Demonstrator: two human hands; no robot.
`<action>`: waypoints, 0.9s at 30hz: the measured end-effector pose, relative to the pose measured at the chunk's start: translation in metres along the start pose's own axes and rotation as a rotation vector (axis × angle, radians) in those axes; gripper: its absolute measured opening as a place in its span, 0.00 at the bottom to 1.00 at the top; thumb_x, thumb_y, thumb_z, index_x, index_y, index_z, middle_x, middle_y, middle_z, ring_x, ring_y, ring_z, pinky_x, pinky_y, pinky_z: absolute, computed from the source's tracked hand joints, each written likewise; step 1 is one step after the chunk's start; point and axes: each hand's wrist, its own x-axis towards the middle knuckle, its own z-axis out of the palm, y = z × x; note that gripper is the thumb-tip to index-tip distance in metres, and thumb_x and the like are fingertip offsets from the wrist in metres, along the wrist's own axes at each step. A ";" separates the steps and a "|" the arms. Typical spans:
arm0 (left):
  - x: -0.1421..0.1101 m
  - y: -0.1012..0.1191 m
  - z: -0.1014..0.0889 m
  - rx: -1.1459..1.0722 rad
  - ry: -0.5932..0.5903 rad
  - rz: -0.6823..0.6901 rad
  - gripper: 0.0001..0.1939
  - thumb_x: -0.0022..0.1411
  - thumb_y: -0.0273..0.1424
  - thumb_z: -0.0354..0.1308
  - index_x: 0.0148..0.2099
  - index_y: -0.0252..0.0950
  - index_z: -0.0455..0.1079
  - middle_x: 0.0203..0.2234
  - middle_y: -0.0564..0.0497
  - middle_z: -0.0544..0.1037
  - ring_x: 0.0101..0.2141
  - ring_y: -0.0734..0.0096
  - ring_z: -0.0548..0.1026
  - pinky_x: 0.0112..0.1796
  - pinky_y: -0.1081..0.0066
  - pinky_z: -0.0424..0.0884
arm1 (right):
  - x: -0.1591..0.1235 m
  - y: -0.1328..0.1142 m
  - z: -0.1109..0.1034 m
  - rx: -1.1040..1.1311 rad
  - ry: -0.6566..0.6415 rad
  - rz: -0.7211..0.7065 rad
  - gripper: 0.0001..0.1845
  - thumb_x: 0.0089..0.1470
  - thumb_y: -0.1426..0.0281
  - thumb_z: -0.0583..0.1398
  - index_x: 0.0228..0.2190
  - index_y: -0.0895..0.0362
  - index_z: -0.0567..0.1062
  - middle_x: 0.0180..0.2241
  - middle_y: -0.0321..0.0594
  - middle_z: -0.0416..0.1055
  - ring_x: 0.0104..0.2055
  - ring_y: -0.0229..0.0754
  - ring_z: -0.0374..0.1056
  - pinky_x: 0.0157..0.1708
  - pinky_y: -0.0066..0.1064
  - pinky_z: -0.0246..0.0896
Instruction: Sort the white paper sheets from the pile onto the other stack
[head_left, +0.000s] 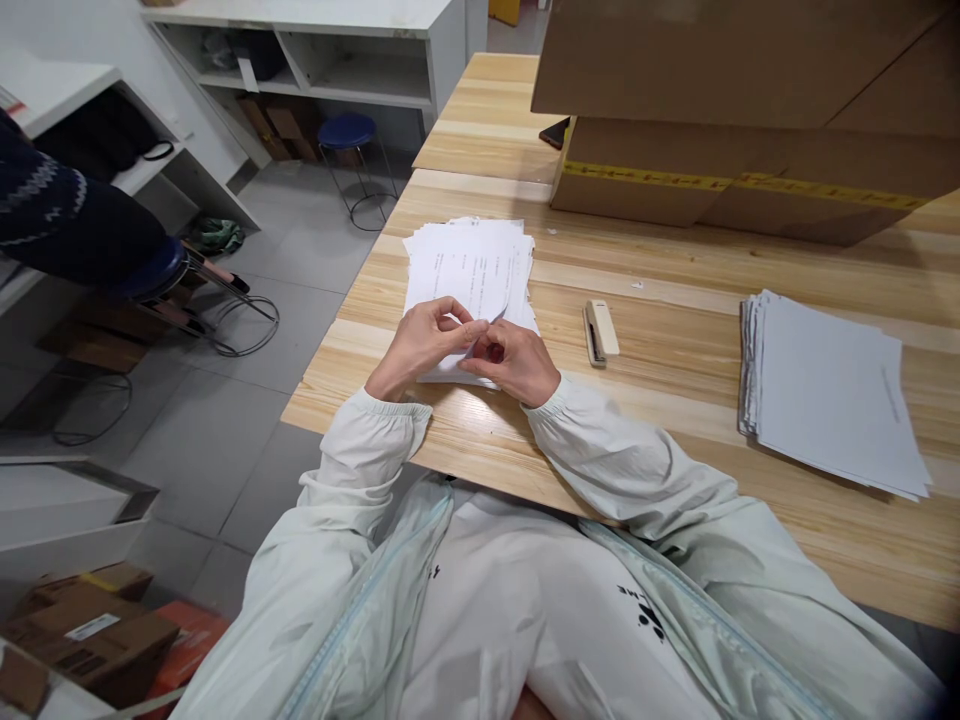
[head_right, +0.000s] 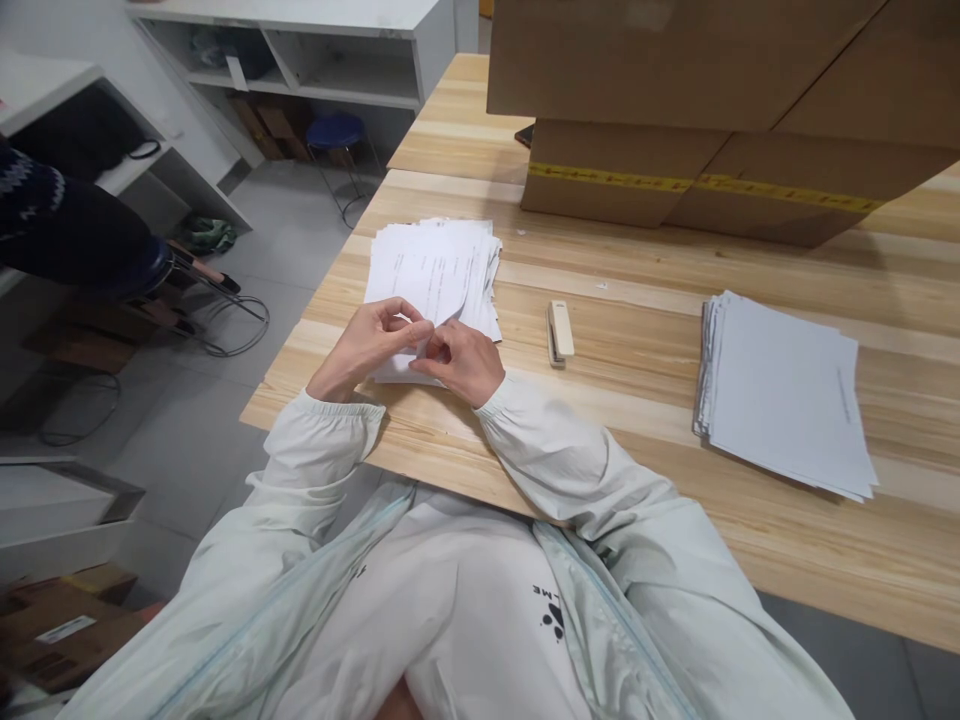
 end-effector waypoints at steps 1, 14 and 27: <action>0.000 0.000 0.000 0.013 0.000 0.004 0.19 0.55 0.47 0.65 0.36 0.35 0.71 0.24 0.48 0.80 0.30 0.65 0.80 0.33 0.69 0.73 | 0.000 0.000 0.000 -0.001 -0.003 0.000 0.12 0.47 0.65 0.70 0.24 0.56 0.73 0.28 0.34 0.69 0.30 0.37 0.64 0.33 0.31 0.55; -0.005 0.007 -0.002 0.049 -0.045 0.008 0.19 0.56 0.47 0.64 0.39 0.35 0.72 0.24 0.50 0.79 0.27 0.69 0.76 0.27 0.73 0.66 | 0.000 -0.002 -0.001 -0.019 -0.014 0.009 0.09 0.47 0.66 0.70 0.27 0.55 0.76 0.27 0.33 0.68 0.31 0.38 0.65 0.34 0.31 0.55; -0.002 0.002 -0.003 -0.004 -0.047 0.001 0.21 0.56 0.49 0.63 0.39 0.35 0.72 0.18 0.55 0.71 0.19 0.76 0.66 0.21 0.74 0.55 | 0.000 -0.002 -0.001 0.010 -0.019 0.015 0.16 0.47 0.64 0.71 0.22 0.56 0.70 0.28 0.34 0.69 0.29 0.36 0.63 0.33 0.31 0.54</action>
